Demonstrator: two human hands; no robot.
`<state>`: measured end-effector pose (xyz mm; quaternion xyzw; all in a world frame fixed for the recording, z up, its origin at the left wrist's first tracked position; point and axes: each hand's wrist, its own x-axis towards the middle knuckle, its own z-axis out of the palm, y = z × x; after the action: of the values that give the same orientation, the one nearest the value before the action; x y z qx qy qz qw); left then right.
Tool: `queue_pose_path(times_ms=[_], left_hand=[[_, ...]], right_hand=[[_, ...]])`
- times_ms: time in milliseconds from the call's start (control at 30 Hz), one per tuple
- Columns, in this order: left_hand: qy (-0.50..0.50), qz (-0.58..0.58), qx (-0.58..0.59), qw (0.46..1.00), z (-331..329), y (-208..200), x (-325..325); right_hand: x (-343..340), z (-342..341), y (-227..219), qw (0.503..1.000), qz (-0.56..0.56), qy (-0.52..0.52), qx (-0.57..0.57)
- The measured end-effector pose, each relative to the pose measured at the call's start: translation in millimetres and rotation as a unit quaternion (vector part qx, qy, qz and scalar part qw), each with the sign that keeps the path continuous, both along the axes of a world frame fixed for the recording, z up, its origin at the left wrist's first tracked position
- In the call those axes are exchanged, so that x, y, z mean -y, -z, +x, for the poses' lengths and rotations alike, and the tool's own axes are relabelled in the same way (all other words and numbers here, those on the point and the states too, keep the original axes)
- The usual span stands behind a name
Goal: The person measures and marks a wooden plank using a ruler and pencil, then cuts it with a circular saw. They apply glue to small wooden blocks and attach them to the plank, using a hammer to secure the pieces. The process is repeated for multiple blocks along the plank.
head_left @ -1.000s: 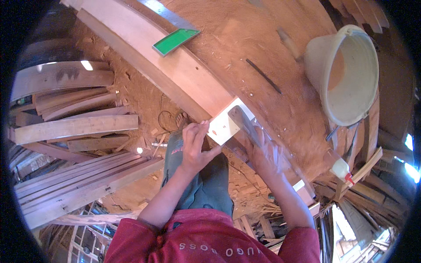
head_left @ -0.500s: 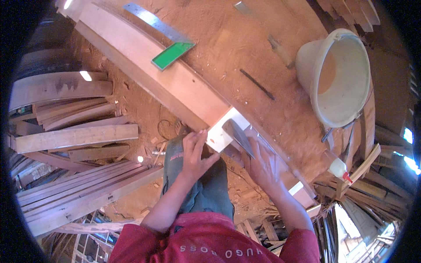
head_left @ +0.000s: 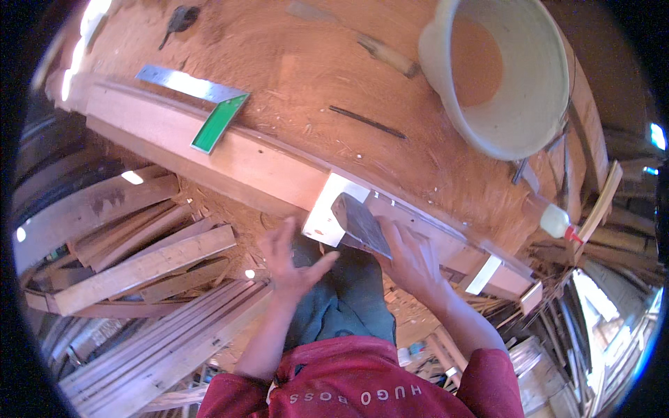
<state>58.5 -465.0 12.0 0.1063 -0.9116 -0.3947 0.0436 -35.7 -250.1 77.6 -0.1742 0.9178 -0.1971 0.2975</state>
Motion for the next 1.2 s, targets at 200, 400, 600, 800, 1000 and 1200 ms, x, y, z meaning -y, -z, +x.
queue_pose_path(times_ms=[200,400,600,800,1000,1200], left_hand=[[0.152,-0.084,-0.020,0.985,-100.0,-0.7,49.7],[0.362,-0.152,0.038,0.919,-155.6,5.4,54.8],[0.365,-0.158,0.102,0.912,-162.1,11.7,56.6],[0.395,-0.145,0.104,0.901,-170.8,12.3,55.3],[0.422,-0.086,0.166,0.887,-187.6,7.1,61.6],[0.577,-0.031,0.158,0.801,-218.0,14.5,48.0]], right_hand=[[-9.9,50.9,7.1,0.989,-0.051,0.137,0.019],[1.3,82.3,12.9,0.953,-0.091,0.289,-0.018],[20.0,108.1,10.4,0.885,-0.130,0.441,0.071],[41.0,70.4,-18.8,0.879,-0.013,0.462,0.118],[83.6,32.4,-29.3,0.801,0.004,0.578,0.152],[170.6,81.6,-25.6,0.400,-0.179,0.890,0.122]])
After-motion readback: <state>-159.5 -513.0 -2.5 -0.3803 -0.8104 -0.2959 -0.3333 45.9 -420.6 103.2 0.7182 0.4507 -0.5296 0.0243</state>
